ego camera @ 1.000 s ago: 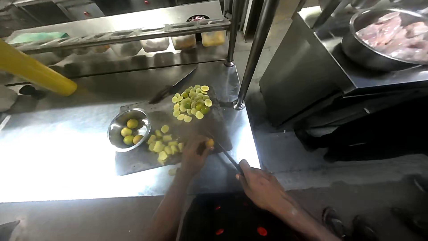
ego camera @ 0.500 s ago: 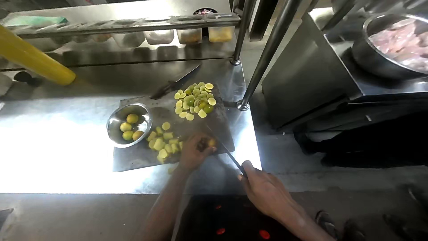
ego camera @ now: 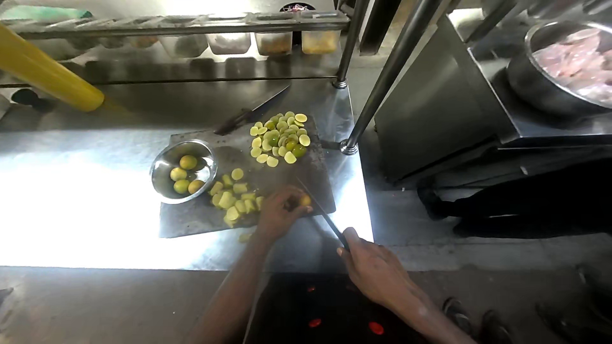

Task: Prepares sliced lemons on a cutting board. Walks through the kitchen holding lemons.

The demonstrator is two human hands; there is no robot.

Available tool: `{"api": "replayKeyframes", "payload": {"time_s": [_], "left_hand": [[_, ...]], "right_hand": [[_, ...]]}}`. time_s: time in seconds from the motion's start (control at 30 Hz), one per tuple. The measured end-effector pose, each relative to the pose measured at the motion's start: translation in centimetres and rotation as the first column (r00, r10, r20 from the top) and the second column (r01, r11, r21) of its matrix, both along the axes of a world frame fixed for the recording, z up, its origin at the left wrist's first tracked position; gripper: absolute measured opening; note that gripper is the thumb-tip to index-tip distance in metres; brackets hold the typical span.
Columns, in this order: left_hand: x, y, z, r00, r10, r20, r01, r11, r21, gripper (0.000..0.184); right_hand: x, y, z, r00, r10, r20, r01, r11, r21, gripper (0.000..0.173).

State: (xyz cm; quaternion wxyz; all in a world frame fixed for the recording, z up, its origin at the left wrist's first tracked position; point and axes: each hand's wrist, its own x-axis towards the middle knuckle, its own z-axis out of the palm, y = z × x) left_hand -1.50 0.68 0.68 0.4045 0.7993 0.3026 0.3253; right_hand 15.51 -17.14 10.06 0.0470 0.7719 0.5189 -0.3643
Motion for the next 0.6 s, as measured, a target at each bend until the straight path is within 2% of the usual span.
{"api": "replayKeyframes", "payload": {"time_s": [0.17,0.27,0.47,0.6], "left_hand": [[0.3,-0.4,0.0,0.999,0.051,0.014,-0.052,0.996,0.072,0.028],[-0.1,-0.6,0.0,1.0,0.031,0.002,-0.031,0.994,0.109,0.026],[-0.2,-0.5,0.6,0.998,-0.006,-0.067,0.005,1.0,-0.015,0.029],[0.1,-0.2,1.1,0.994,-0.025,-0.103,0.021,0.999,-0.032,0.033]], "right_hand": [[-0.1,0.0,0.0,1.0,-0.001,-0.003,0.001,1.0,0.004,0.034],[-0.1,-0.1,-0.2,1.0,-0.003,0.003,0.003,1.0,0.001,0.034],[-0.3,-0.3,-0.7,1.0,-0.008,0.009,0.008,1.0,0.018,0.036],[-0.5,-0.5,-0.2,1.0,-0.006,0.03,0.003,0.997,0.083,0.034]]}}
